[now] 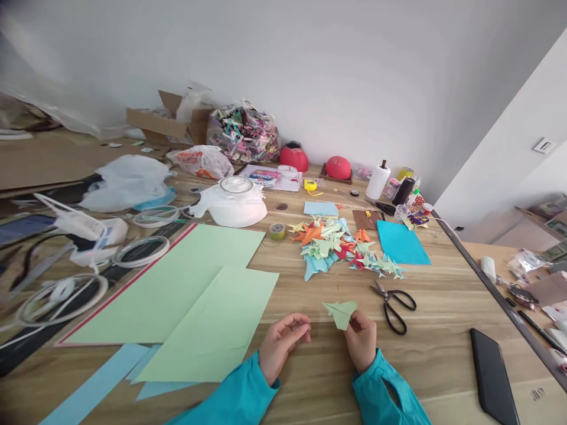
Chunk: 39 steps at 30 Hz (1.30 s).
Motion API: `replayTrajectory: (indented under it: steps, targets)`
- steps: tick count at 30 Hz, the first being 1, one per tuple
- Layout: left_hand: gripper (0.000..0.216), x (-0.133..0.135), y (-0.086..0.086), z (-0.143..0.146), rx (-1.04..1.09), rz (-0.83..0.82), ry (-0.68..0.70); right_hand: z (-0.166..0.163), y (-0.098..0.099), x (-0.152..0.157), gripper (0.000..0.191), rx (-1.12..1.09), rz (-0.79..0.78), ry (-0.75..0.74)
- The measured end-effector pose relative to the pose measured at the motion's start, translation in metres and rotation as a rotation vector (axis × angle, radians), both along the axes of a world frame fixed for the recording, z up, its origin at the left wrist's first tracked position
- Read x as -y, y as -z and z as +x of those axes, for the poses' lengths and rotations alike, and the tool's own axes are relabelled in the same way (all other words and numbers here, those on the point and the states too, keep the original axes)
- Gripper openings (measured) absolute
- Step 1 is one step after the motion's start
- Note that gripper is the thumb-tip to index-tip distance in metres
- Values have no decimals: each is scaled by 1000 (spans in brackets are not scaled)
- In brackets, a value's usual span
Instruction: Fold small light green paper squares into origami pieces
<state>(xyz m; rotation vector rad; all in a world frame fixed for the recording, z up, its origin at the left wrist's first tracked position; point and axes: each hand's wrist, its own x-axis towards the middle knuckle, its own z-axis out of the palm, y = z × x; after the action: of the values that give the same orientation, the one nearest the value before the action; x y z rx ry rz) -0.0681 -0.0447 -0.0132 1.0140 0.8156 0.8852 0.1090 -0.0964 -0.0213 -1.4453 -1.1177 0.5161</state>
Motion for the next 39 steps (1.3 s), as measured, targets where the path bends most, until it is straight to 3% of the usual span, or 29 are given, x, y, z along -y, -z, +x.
replayTrajectory:
  steps: [6, 13, 18, 21, 27, 31, 39]
  targets:
    - [21, 2, -1, 0, 2, -44, -53, -30, -3, -14, 7, -112, -7, 60]
    - [20, -2, 2, -5, -12, -36, -144, -69, -27, -67, 4, -177, 34, 84]
    - [25, -3, 13, -7, -19, -23, -126, -38, -51, -103, 10, -50, 161, 422]
    - [28, -4, 18, -7, -32, -19, -116, -9, -58, -123, 12, 108, 140, 622]
    - [33, -5, 17, -8, -71, -16, -113, 22, -38, -154, 15, 159, 40, 605]
    - [31, -7, 17, -9, -72, -3, -91, 20, -16, -133, 26, 194, -21, 506]
    - [21, -1, -1, -9, -126, 103, -43, 16, 11, -37, 20, 376, 17, 210]
